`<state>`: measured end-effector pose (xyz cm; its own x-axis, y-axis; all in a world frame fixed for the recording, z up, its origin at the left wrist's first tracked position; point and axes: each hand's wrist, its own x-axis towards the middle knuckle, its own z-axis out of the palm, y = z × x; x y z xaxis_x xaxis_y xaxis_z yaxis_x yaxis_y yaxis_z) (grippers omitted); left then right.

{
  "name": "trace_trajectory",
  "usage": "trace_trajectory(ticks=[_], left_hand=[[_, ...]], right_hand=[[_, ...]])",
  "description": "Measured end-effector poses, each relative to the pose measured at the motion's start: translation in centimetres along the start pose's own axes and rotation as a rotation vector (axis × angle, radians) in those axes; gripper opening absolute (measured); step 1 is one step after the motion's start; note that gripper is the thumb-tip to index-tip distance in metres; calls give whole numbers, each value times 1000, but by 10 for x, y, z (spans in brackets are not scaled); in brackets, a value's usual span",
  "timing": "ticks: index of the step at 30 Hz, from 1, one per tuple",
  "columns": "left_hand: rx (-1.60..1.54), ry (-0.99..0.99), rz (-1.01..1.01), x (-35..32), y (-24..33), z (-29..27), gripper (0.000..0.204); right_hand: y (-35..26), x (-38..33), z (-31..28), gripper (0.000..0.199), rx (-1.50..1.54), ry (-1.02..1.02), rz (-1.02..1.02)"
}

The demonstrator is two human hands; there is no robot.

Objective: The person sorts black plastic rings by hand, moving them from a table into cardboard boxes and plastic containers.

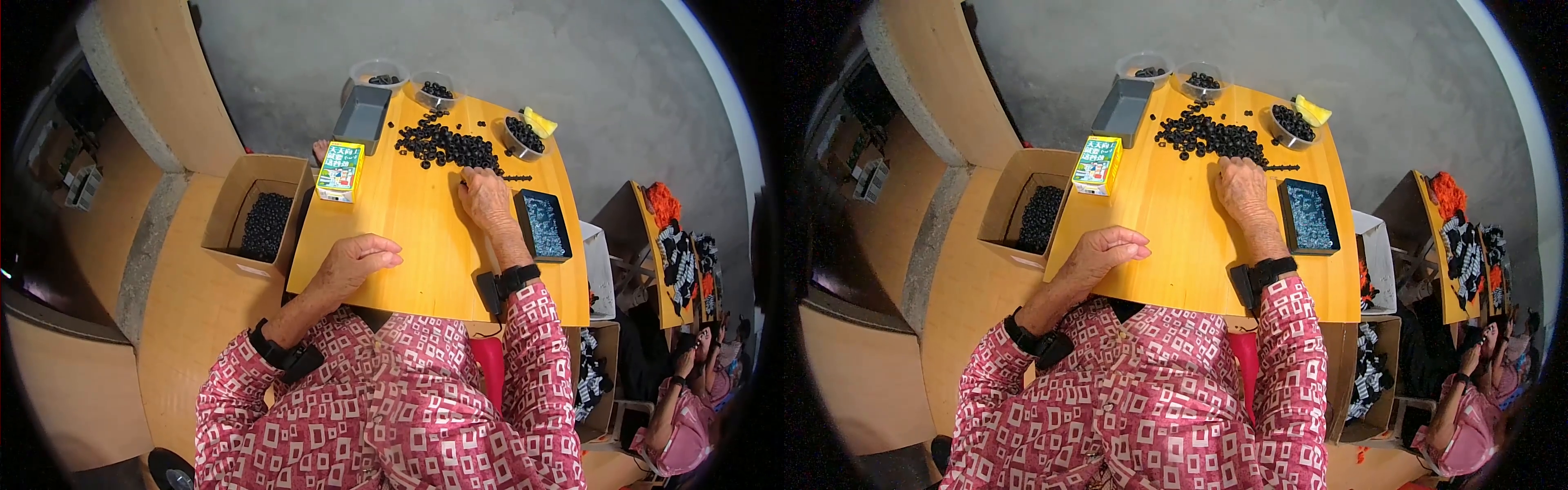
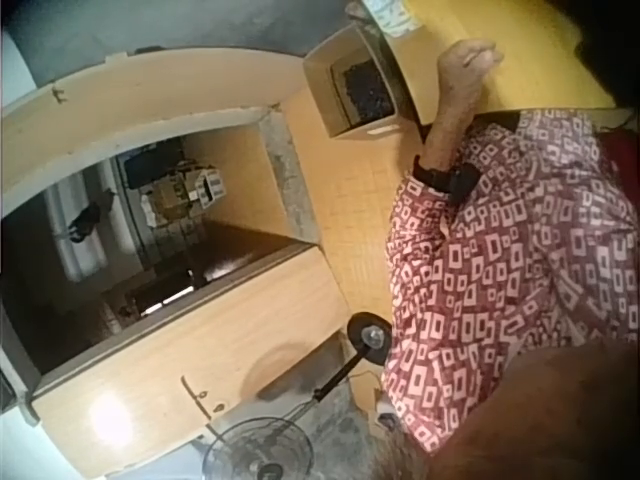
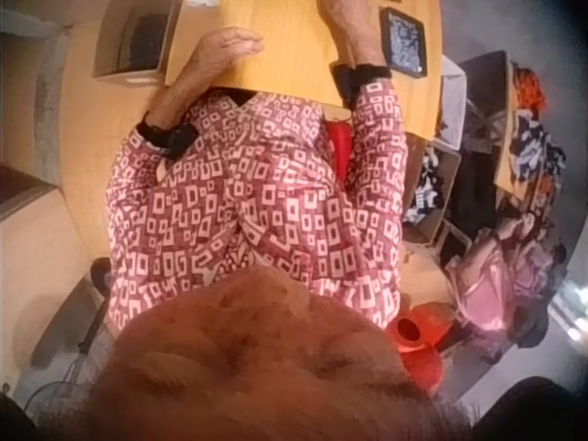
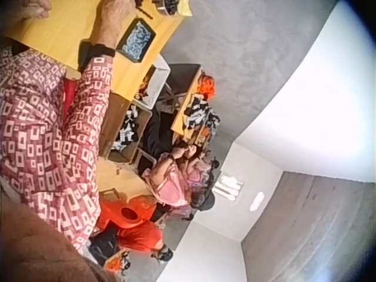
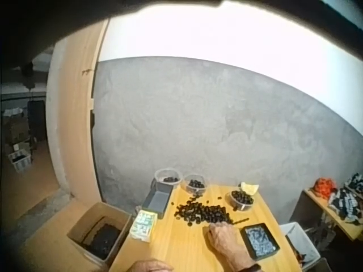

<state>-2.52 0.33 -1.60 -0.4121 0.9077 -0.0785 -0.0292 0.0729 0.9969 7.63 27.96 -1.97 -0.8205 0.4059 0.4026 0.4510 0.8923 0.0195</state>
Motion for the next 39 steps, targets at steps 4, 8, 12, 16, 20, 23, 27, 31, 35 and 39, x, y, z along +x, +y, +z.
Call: trace_trajectory(ticks=[4, 8, 12, 16, 20, 23, 27, 31, 35, 39], left_hand=[[100, 16, 51, 2, -4, 2, 22], [311, 55, 175, 1, -11, 4, 20], [320, 139, 325, -1, -18, 8, 19], [400, 154, 347, -3, -11, 5, 17], [319, 58, 214, -2, -12, 5, 17], [125, 56, 142, 0, -13, 4, 18], [-183, 92, 41, 2, -6, 8, 20], [-292, 42, 5, 0, -1, 8, 20], [-337, 23, -16, -1, -4, 2, 22], [-379, 20, 10, -4, -2, 3, 28]], right_hand=[[-14, -6, -1, 16, 90, 0, -19], [-38, -12, -7, 13, 200, 2, -40], [-61, -25, -19, 10, 239, 57, -160], [-72, -38, -31, 10, 319, 141, -186], [-73, -48, -22, 10, 304, 72, -186], [-82, -53, -34, 12, 392, 42, -196], [-107, -67, -62, 19, 644, 165, -280], [-115, -76, -66, 29, 650, 222, -310], [-120, -76, -69, 28, 645, 248, -342], [-116, -80, -72, 23, 731, 184, -281]])
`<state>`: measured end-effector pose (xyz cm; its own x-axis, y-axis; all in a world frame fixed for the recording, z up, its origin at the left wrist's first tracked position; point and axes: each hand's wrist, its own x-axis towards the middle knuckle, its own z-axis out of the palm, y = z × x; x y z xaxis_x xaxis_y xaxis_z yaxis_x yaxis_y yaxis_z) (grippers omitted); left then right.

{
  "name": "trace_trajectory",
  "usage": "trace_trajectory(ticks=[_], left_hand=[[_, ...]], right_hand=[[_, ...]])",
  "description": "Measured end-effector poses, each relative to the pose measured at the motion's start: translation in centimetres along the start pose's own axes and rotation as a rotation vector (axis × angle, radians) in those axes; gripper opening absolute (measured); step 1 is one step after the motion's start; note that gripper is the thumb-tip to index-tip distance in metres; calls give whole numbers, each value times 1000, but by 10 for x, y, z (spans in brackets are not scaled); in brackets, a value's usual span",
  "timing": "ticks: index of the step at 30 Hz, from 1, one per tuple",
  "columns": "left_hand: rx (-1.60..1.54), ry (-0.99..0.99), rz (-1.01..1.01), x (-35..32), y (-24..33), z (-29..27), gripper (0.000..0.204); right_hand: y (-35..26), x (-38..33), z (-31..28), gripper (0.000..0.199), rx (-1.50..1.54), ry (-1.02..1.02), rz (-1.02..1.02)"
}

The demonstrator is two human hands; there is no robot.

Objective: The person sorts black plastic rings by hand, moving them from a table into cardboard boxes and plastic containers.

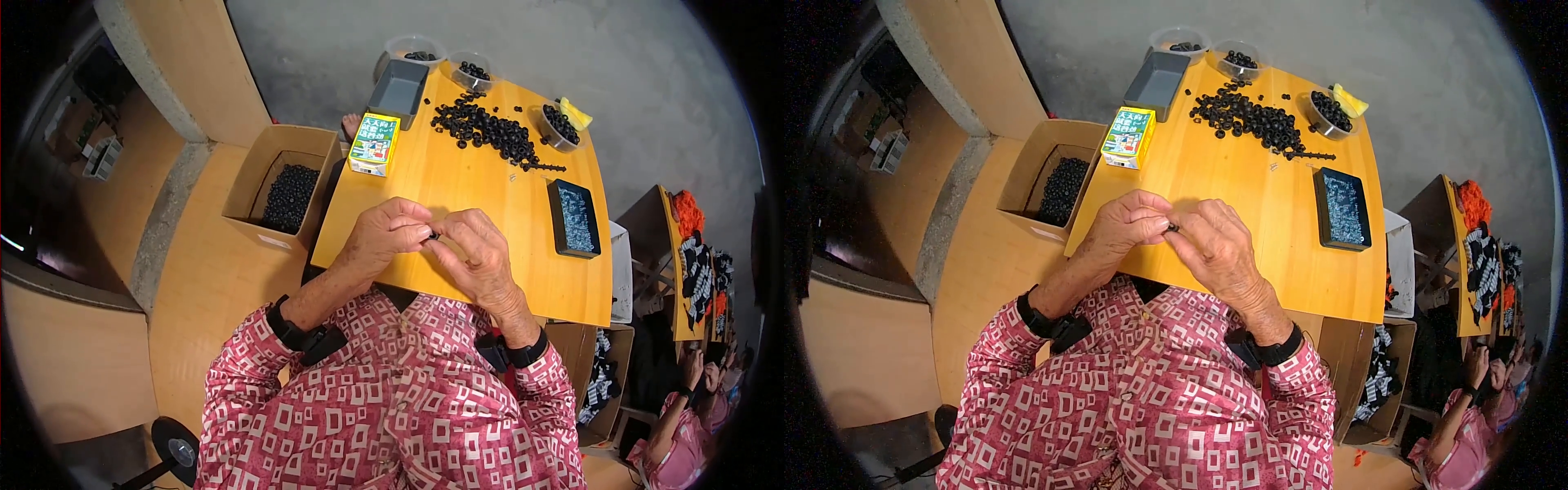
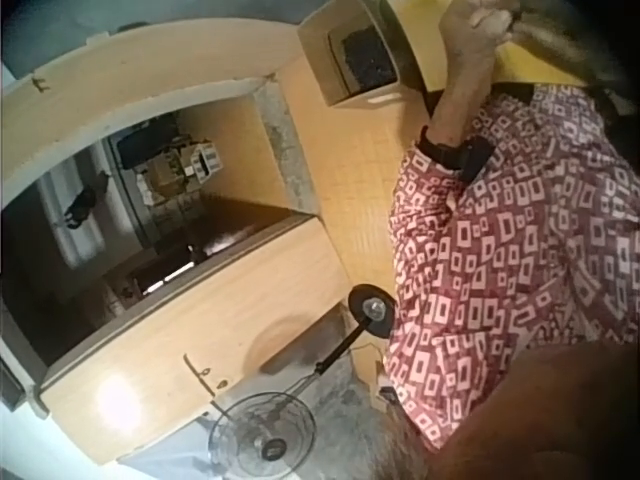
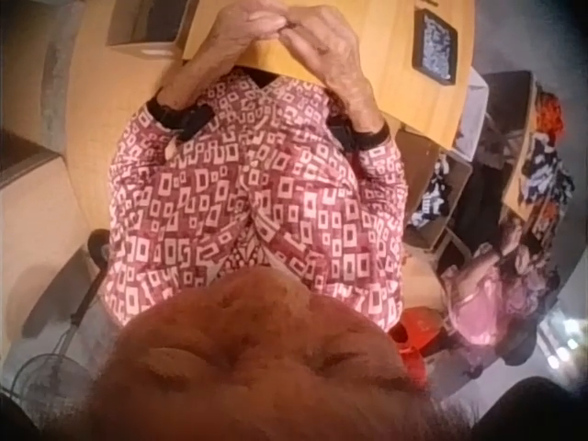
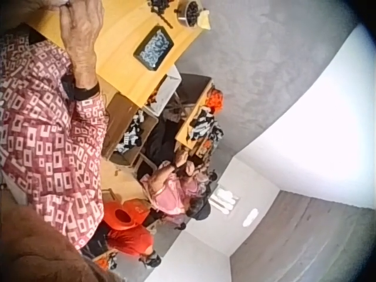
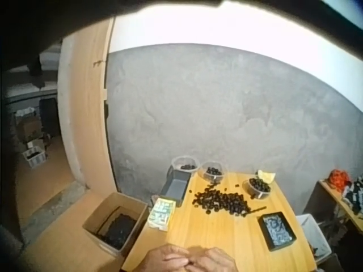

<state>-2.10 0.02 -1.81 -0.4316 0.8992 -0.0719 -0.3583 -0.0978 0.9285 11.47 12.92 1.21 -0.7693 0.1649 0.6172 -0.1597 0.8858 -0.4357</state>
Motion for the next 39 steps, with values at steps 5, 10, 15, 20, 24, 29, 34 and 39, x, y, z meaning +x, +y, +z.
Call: trace_trajectory(ticks=[5, 10, 15, 20, 24, 29, 34, 39], left_hand=[[27, -16, -28, -2, 6, 5, 32], [-17, -8, -15, 1, 1, 0, 35], [-17, -40, -33, -2, 6, 1, 31], [-87, 26, -118, -1, -1, 1, 19], [-94, 63, -148, -1, -1, 2, 16], [-121, 89, -196, -2, -5, 2, 14], [-82, 88, -238, -5, -1, -2, 14], [-49, 80, -233, -1, -4, 1, 15]], right_hand=[[-1, -3, -1, 21, -93, 39, -36], [2, -3, 0, 23, -114, 47, -82], [5, -5, -1, 24, -101, 28, -97], [4, -5, 3, 22, -212, 51, -165], [7, -8, 7, 19, -117, 64, -103], [13, -4, 3, 15, -111, -25, -104], [70, 27, -33, 13, -221, 107, 31], [143, 18, -50, 15, -597, -89, 400]])
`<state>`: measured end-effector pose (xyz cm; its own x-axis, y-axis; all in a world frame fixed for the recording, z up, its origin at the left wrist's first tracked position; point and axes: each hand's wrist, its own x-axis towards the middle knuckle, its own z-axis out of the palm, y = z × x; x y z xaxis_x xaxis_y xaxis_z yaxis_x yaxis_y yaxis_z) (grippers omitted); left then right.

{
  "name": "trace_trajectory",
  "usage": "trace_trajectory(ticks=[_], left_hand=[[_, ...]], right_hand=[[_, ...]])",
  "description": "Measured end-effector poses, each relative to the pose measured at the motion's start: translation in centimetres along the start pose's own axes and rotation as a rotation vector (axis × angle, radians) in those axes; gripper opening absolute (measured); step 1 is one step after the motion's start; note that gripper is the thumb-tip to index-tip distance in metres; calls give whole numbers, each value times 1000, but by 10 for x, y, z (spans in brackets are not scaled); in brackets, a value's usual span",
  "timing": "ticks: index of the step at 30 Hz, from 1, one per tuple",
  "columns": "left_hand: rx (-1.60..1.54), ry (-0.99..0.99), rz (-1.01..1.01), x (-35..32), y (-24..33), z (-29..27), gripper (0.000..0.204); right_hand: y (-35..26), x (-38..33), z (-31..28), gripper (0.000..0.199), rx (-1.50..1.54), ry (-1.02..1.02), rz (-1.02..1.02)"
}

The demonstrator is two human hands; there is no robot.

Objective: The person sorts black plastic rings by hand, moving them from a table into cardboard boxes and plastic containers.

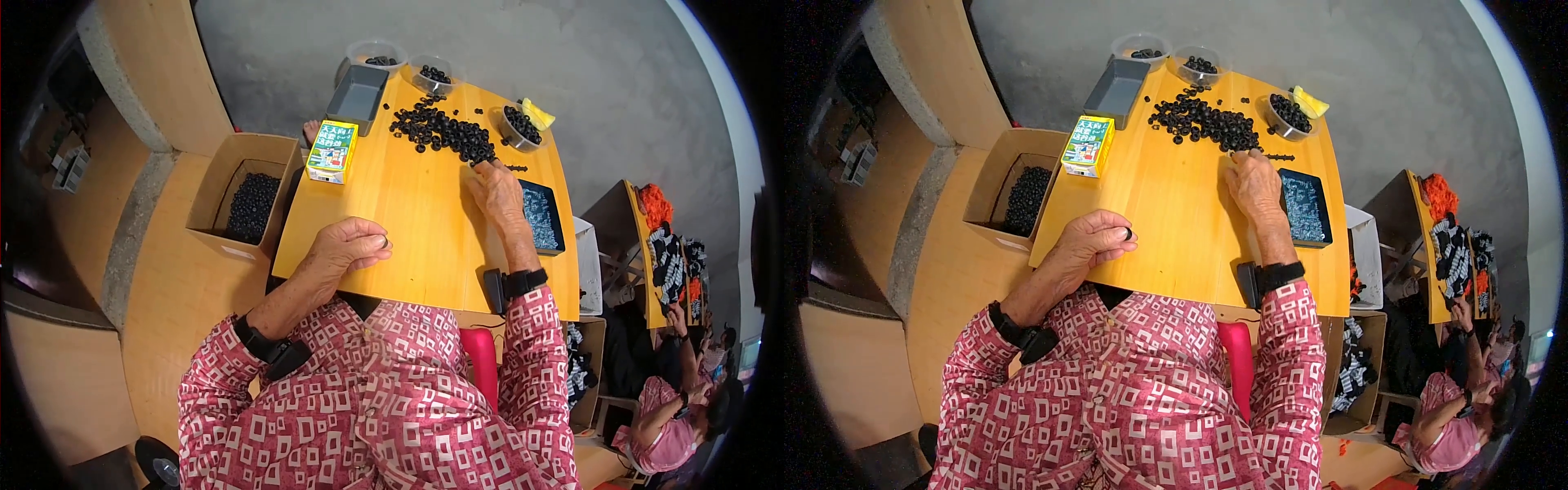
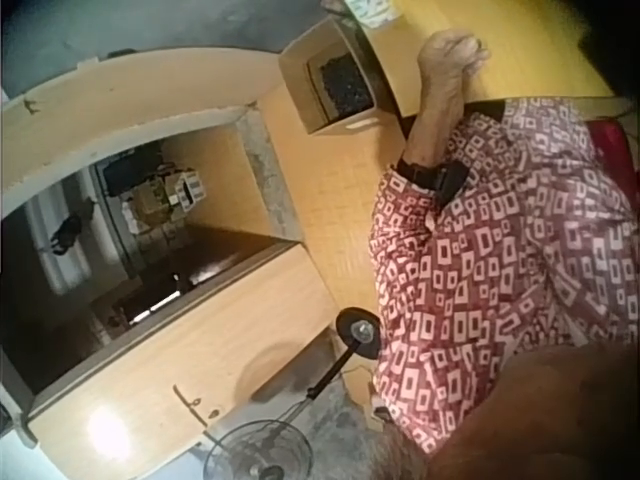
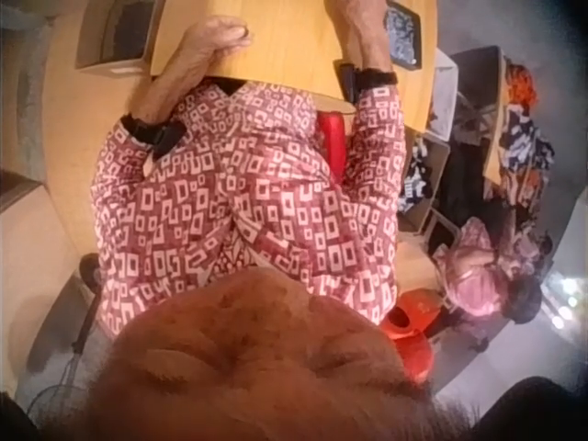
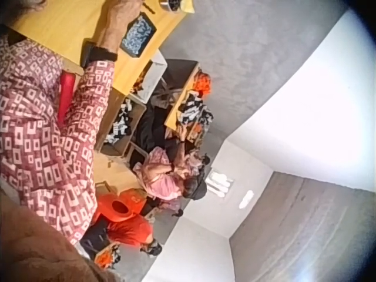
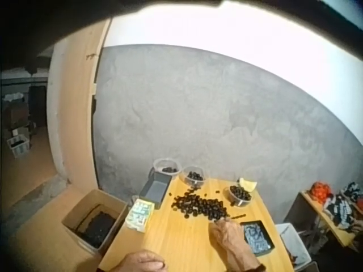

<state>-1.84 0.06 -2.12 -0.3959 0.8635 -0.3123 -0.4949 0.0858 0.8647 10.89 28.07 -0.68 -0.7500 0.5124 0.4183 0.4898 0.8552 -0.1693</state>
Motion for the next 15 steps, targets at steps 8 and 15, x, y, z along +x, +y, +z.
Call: trace_trajectory(ticks=[8, 15], left_hand=[[-1, -4, -1, -1, 0, -1, 15], [1, -9, 1, -2, 1, -1, 15]], right_hand=[[7, 2, 23, 14, 15, -34, -3], [-15, -8, -7, 13, 220, 97, 56]])
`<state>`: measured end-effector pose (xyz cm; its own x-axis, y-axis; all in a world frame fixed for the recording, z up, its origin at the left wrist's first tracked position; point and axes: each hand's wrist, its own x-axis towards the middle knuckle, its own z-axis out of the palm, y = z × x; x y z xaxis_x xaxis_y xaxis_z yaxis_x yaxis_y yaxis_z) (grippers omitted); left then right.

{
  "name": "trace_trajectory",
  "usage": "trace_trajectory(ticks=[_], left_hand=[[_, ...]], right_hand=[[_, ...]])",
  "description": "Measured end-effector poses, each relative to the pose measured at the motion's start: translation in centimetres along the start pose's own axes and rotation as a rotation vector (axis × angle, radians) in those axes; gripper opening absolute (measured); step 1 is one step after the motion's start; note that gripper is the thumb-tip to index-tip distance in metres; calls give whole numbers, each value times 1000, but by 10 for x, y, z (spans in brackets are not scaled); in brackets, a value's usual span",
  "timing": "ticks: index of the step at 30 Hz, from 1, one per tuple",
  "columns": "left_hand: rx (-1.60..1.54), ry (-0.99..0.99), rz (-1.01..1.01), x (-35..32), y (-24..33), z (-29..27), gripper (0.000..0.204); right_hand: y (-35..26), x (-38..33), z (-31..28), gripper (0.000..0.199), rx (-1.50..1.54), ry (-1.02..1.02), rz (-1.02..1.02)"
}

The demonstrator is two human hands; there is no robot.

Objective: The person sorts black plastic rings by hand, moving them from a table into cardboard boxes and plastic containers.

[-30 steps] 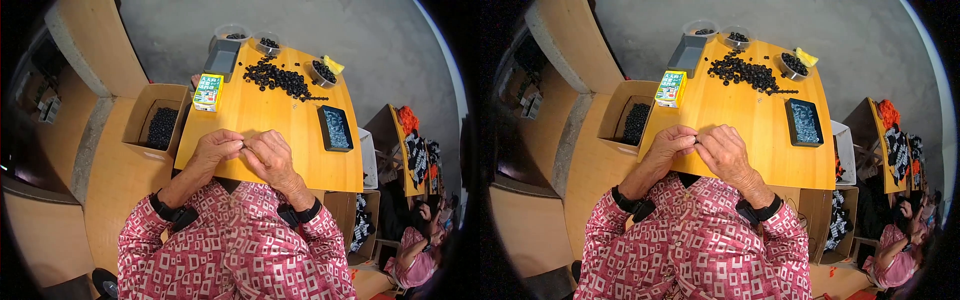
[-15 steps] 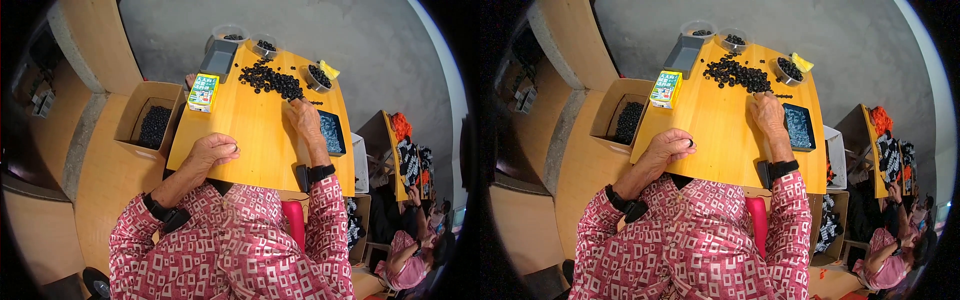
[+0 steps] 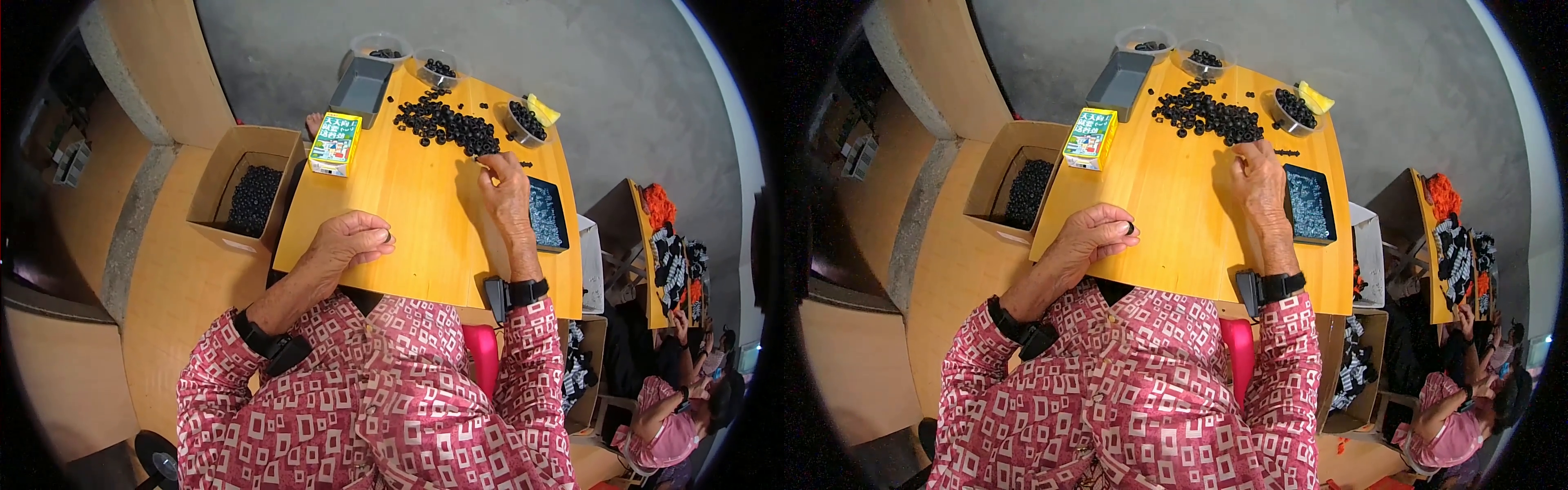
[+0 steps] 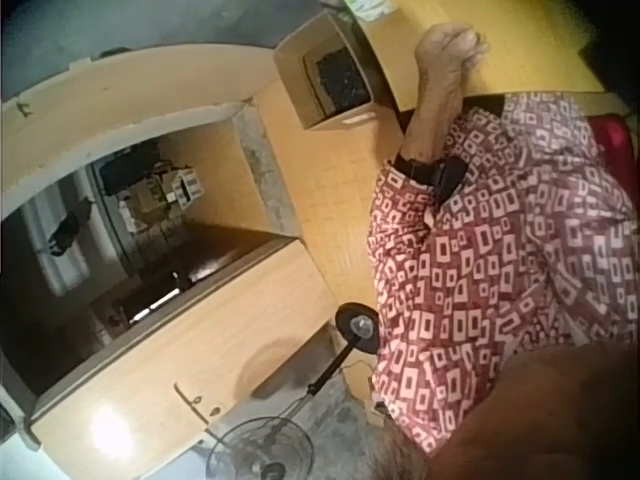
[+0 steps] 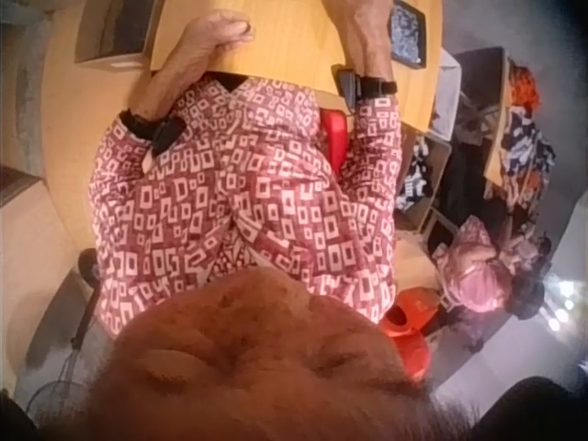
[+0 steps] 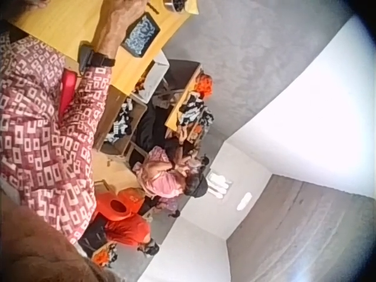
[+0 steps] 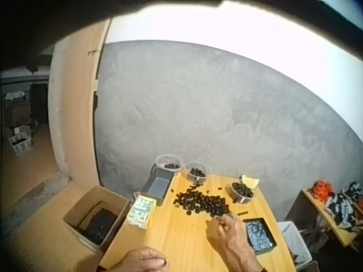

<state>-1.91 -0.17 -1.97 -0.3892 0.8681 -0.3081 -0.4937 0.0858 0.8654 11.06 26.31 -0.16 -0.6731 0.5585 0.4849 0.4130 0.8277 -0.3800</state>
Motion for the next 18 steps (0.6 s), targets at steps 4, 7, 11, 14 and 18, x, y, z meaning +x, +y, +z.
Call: trace_trajectory(ticks=[4, 7, 11, 14, 18], left_hand=[[-2, -9, 1, 2, -3, -1, 16], [-7, -16, 2, 3, -4, -2, 17], [7, -3, 1, 3, -2, -1, 16], [-1, -4, 5, 3, -1, -1, 17], [-12, -8, -6, 3, 0, -1, 17]], right_hand=[[7, -10, 0, 14, 28, 60, -171], [15, -15, -5, 14, 48, 43, -113], [13, -17, -10, 13, 86, 44, -40], [13, -18, -5, 15, 81, -19, 10], [-7, -22, 7, 17, 82, -93, -8]])
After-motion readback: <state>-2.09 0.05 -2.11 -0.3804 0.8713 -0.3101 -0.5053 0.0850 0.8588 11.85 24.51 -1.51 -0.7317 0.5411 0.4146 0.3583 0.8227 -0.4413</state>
